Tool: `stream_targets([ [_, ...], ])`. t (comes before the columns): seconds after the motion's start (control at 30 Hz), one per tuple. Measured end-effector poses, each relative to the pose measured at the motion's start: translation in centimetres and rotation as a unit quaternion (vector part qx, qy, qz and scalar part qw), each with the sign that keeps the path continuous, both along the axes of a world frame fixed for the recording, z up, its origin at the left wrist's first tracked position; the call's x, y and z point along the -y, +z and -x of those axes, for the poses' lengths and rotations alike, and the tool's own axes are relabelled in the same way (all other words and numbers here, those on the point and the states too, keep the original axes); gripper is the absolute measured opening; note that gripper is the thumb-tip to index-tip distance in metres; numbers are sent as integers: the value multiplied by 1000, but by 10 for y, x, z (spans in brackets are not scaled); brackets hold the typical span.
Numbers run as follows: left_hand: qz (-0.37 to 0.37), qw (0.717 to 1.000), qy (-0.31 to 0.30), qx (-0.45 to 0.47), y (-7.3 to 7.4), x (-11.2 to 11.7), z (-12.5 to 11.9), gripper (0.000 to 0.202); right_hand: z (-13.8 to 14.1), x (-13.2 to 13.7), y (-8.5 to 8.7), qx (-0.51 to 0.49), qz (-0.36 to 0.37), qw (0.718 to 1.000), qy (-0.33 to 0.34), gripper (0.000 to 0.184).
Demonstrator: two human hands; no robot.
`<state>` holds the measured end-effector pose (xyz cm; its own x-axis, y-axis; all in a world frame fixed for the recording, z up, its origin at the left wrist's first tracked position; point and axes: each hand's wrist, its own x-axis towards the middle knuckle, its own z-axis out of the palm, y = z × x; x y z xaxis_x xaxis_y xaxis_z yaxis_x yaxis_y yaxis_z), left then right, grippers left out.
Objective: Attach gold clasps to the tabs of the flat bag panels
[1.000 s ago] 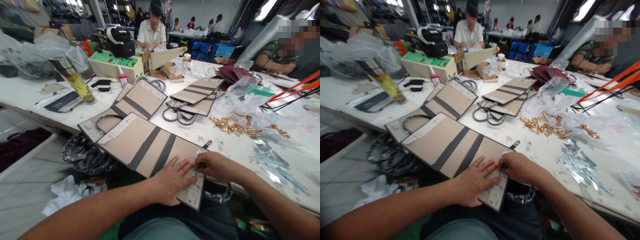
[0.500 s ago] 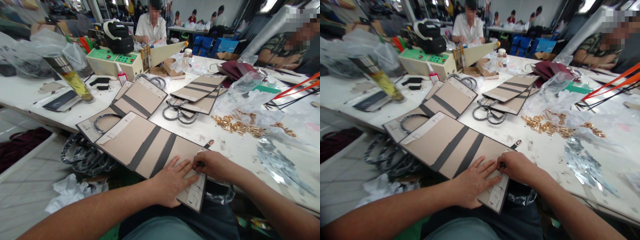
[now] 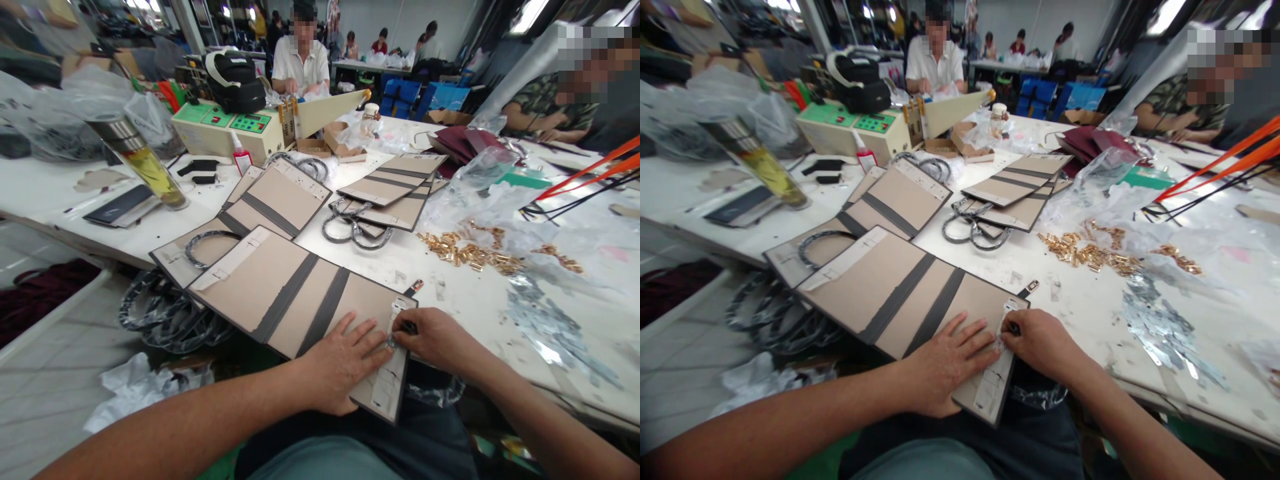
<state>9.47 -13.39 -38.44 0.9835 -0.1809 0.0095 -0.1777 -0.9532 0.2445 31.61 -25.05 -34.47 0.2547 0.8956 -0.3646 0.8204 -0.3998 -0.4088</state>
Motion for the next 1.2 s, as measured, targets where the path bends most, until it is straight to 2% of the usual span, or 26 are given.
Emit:
stream_targets([
  [0.2, 3, 1000, -4, -8, -1, 0, -1, 94, 3, -4, 2, 18, 6, 1000, 19, 21],
  [0.43, 4, 1000, -9, -19, 0, 0, -2, 94, -1, -8, -5, 8, 5, 1000, 28, 16],
  [0.53, 7, 1000, -9, -20, 1, 0, -3, 94, -6, -3, 2, -47, -45, 998, -12, 14],
  [0.6, 9, 1000, -11, -21, 2, -1, -3, 96, -7, 1, 11, -91, -124, 984, -93, 18],
  [0.63, 10, 1000, -11, -22, 2, -1, -3, 97, -6, 3, 16, -119, -176, 966, -145, 24],
  [0.67, 11, 1000, -11, -22, 2, -1, -3, 98, -4, 4, 21, -160, -239, 937, -197, 30],
  [0.7, 14, 1000, -10, -21, 2, -1, -3, 99, -1, 5, 24, -216, -305, 896, -239, 36],
  [0.77, 17, 1000, -8, -21, 2, -1, -3, 100, 7, 5, 26, -347, -421, 789, -283, 44],
  [0.83, 17, 1000, -7, -22, 1, -1, -3, 103, 16, 4, 20, -448, -486, 691, -292, 44],
  [0.87, 16, 1000, -7, -22, 0, -1, -4, 104, 19, 4, 16, -476, -497, 662, -297, 44],
  [0.93, 14, 1000, -7, -21, -1, 0, -4, 105, 23, 5, 5, -498, -507, 628, -315, 43],
  [1.03, 15, 1000, -5, -15, -2, 0, -4, 104, 22, 10, -9, -508, -517, 594, -349, 44],
  [1.2, 9, 1000, -6, -8, -4, 0, -4, 101, 13, 21, -22, -520, -516, 532, -425, 43],
])
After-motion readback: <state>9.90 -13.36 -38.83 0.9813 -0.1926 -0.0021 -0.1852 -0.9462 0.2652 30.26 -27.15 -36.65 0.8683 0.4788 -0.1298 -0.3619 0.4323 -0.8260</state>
